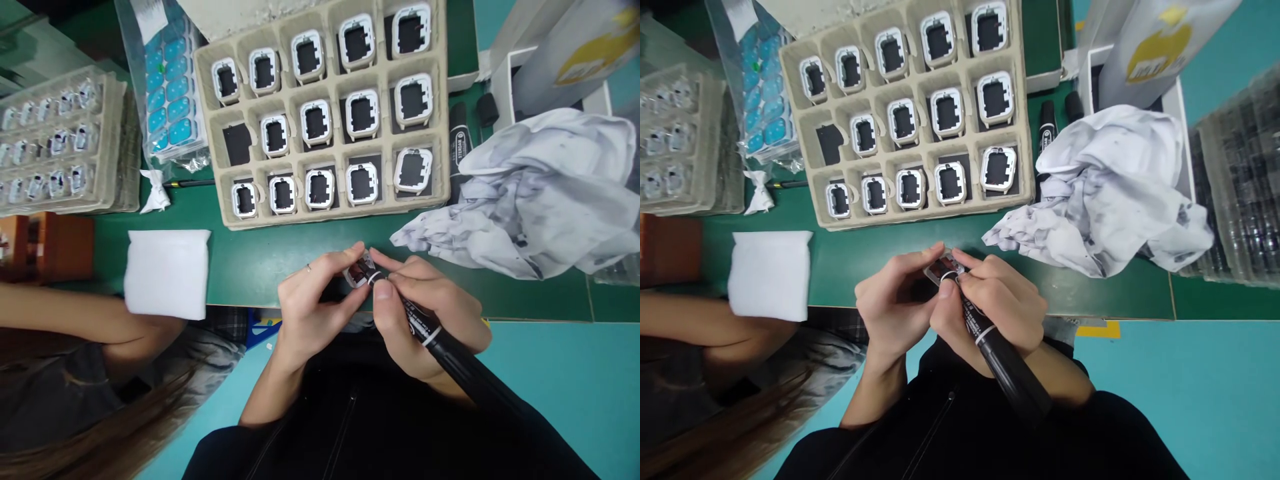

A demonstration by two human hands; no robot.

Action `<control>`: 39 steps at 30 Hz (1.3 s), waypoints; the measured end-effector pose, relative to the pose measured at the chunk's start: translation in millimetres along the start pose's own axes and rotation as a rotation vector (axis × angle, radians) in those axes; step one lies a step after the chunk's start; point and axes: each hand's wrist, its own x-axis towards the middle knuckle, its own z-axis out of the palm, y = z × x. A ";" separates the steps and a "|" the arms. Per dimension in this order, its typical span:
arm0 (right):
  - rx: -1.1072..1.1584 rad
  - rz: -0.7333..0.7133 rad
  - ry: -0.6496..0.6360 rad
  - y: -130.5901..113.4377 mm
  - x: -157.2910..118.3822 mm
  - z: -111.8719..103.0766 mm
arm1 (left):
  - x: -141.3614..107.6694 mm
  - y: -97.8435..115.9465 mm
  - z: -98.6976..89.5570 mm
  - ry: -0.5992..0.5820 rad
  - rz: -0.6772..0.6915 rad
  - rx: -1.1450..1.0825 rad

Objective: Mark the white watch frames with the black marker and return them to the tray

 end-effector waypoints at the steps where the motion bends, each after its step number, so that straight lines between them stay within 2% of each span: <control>1: -0.004 -0.003 -0.010 -0.2 0.1 -0.8 | -0.3 -0.4 -0.4 -0.002 0.001 -0.002; 8: -0.032 0.005 -0.023 -0.7 -1.7 -0.5 | -3.4 -1.8 -0.6 -0.008 -0.028 -0.025; 13: -0.021 -0.004 0.083 0.0 -3.2 6.8 | -4.9 -2.9 -1.4 -0.017 -0.045 -0.036; 20: 0.035 0.041 -0.022 0.2 -3.7 -3.0 | -6.9 -4.8 -2.2 -0.016 -0.057 -0.043; 30: 0.095 -0.002 0.021 6.5 -3.8 -2.8 | -6.0 -2.6 0.6 0.009 -0.122 -0.073; 36: 0.106 -0.019 0.045 8.3 -3.1 -2.9 | -2.0 -1.3 2.8 0.024 -0.074 -0.151; 39: 0.102 -0.012 0.038 8.4 -4.1 -2.5 | -3.4 -2.5 2.4 0.019 -0.062 -0.116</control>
